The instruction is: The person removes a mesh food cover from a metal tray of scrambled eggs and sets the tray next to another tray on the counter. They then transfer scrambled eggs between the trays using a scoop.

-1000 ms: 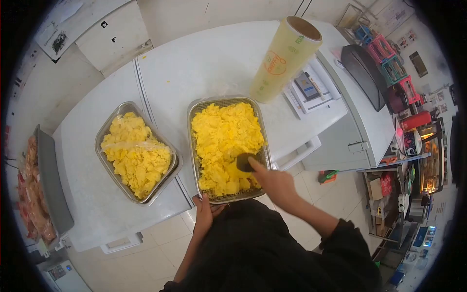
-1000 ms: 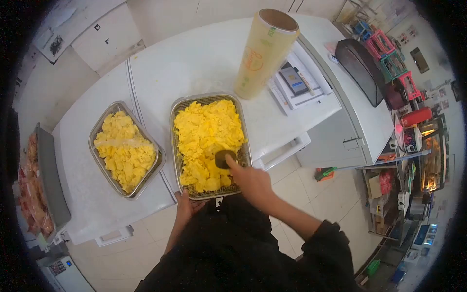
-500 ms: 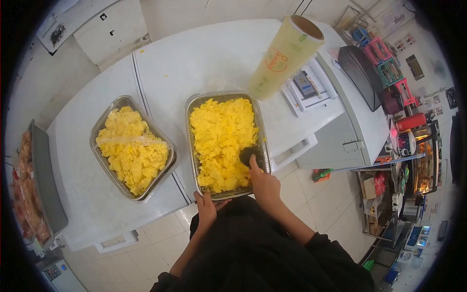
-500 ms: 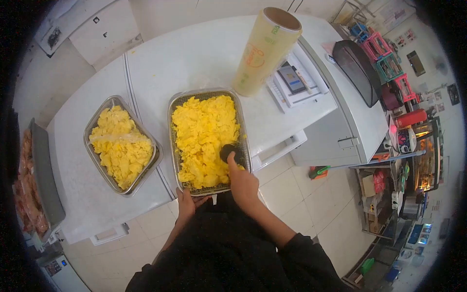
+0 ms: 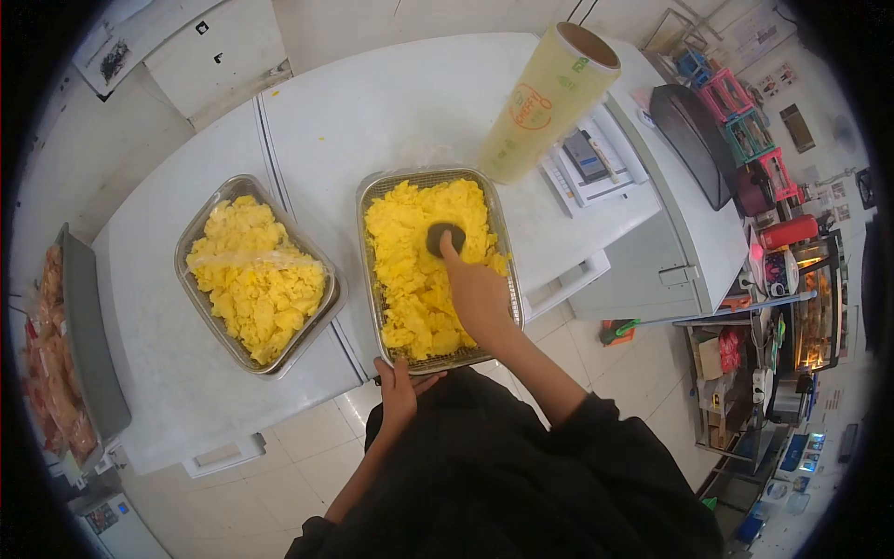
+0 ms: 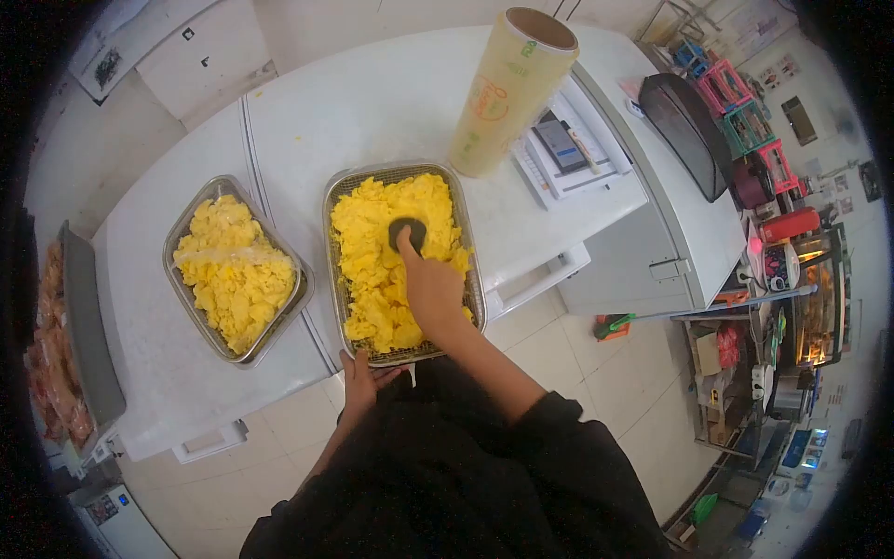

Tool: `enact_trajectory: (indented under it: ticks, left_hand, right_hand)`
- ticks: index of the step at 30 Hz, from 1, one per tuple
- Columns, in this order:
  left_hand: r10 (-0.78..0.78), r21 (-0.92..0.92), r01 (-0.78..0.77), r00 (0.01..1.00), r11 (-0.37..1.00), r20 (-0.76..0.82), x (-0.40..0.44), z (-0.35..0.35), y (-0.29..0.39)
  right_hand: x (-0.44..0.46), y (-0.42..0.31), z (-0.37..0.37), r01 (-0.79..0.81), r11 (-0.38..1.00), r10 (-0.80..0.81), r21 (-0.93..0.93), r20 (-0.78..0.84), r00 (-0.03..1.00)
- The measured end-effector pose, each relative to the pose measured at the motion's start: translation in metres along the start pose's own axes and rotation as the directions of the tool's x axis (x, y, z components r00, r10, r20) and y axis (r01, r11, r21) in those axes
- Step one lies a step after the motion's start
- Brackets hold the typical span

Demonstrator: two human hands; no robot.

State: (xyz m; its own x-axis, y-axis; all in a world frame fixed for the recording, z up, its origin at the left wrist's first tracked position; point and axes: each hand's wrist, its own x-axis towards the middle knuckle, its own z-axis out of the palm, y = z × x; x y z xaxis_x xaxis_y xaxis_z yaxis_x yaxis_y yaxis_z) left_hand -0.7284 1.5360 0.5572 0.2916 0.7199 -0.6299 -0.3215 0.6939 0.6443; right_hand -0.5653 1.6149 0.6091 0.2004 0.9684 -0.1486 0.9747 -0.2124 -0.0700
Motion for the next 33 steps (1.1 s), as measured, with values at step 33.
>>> enact_trajectory:
  ticks: [33]
  left_hand:
    - [0.028, 0.013, -0.028, 0.999, 1.000, 0.044, 0.001, -0.003, -0.005]
  right_hand:
    - [0.056, 0.010, -0.015, 0.145, 0.974, -0.152, -0.173, -0.031, 0.988]
